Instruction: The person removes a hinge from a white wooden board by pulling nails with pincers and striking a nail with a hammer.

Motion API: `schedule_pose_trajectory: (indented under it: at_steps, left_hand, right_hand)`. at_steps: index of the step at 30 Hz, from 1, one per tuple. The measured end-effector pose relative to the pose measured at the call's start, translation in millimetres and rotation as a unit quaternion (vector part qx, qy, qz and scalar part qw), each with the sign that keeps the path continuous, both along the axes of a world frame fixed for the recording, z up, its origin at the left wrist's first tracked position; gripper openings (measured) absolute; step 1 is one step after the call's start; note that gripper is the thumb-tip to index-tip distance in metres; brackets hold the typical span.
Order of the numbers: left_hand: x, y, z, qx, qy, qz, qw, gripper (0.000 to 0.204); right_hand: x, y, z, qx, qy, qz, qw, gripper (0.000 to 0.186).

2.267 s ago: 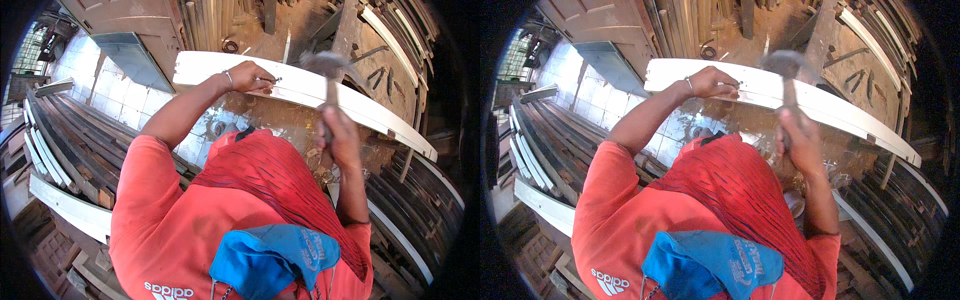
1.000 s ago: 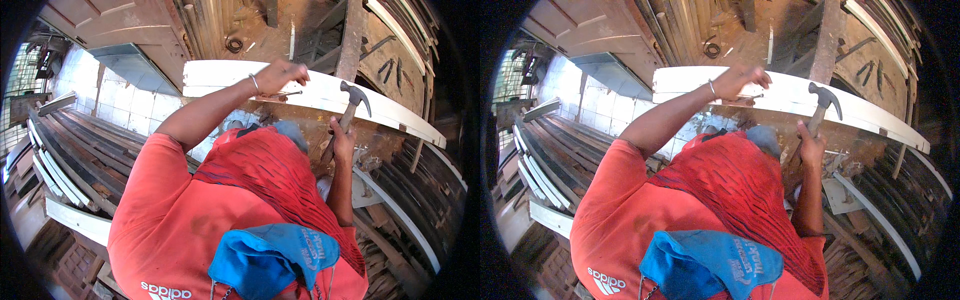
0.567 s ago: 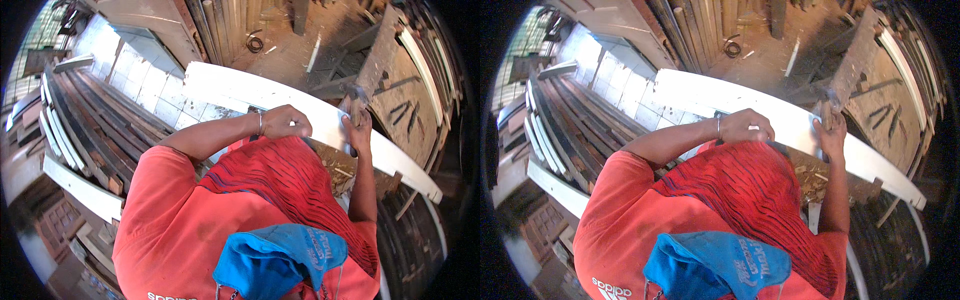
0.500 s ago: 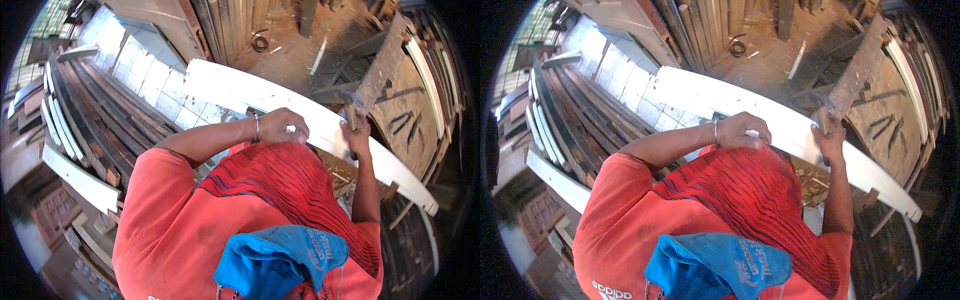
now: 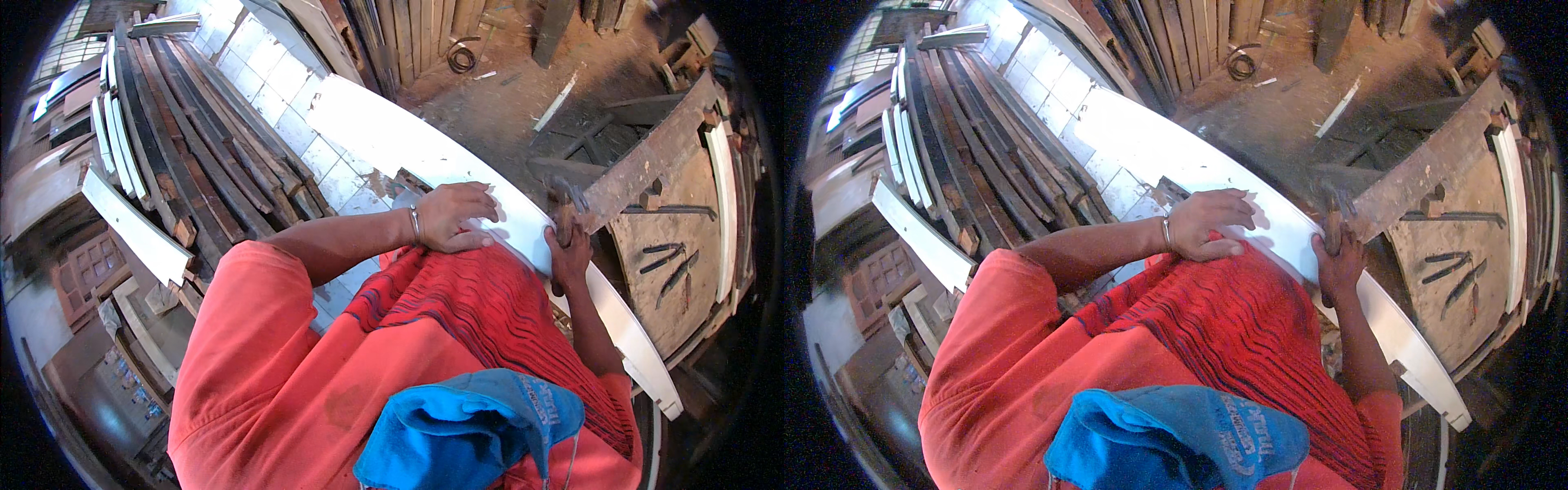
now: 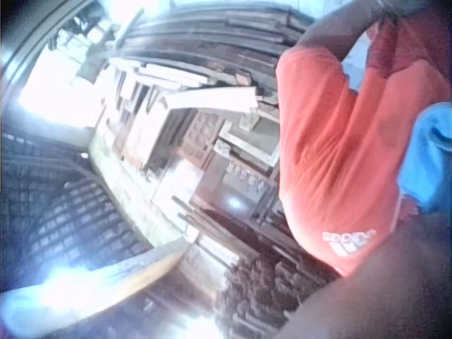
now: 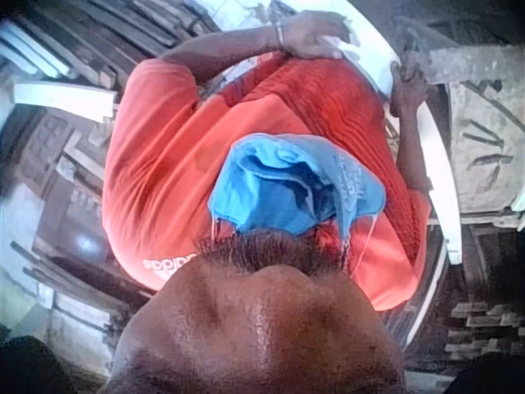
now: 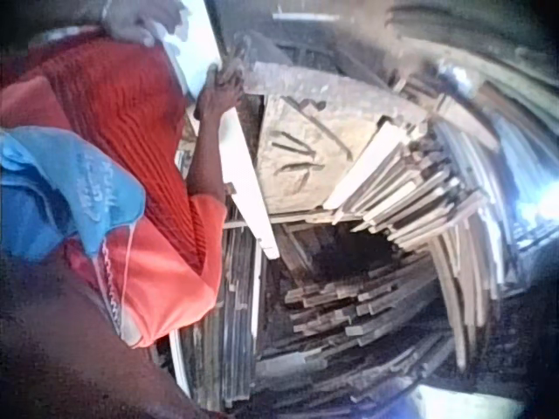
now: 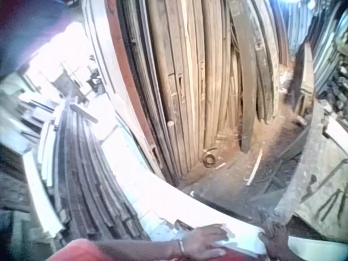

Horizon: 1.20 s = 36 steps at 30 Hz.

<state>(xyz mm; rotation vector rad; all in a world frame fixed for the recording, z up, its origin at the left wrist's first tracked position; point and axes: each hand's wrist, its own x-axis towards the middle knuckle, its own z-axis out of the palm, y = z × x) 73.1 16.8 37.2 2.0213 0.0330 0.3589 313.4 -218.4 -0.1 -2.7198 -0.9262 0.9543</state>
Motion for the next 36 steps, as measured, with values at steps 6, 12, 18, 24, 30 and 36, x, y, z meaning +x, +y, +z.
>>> schedule_pose_trajectory:
  at_steps: [6, 12, 18, 24, 30, 36]
  left_hand:
    - [9.7, -4.7, -2.1, 0.063, -0.017, 0.031, 0.997, 0.035]
    - [10.9, -8.7, -12.6, 0.098, -0.008, 0.031, 0.995, 0.033]
    - [12.8, -16.9, -18.8, 0.137, -0.011, 0.072, 0.988, 0.038]
    - [11.6, -18.9, -17.0, 0.142, 0.006, 0.076, 0.987, 0.05]
    - [15.1, -17.4, -14.8, 0.158, 0.025, 0.067, 0.985, 0.06]
    - [25.5, -19.0, -14.2, 0.181, 0.059, 0.064, 0.98, 0.067]
  right_hand:
    - [0.2, -3.3, -10.3, 0.004, -0.02, 0.015, 1.0, 0.094]
    - [-2.7, -6.2, -17.4, 0.045, -0.063, 0.023, 0.997, 0.08]
    - [3.2, -4.5, -17.2, 0.045, -0.043, 0.03, 0.998, 0.083]
    - [2.0, -5.8, -11.4, 0.071, -0.013, 0.015, 0.997, 0.089]
    - [0.4, -4.5, -17.9, 0.023, -0.037, 0.016, 0.999, 0.093]
    - [-4.6, -3.6, -14.9, 0.015, -0.046, 0.009, 0.999, 0.091]
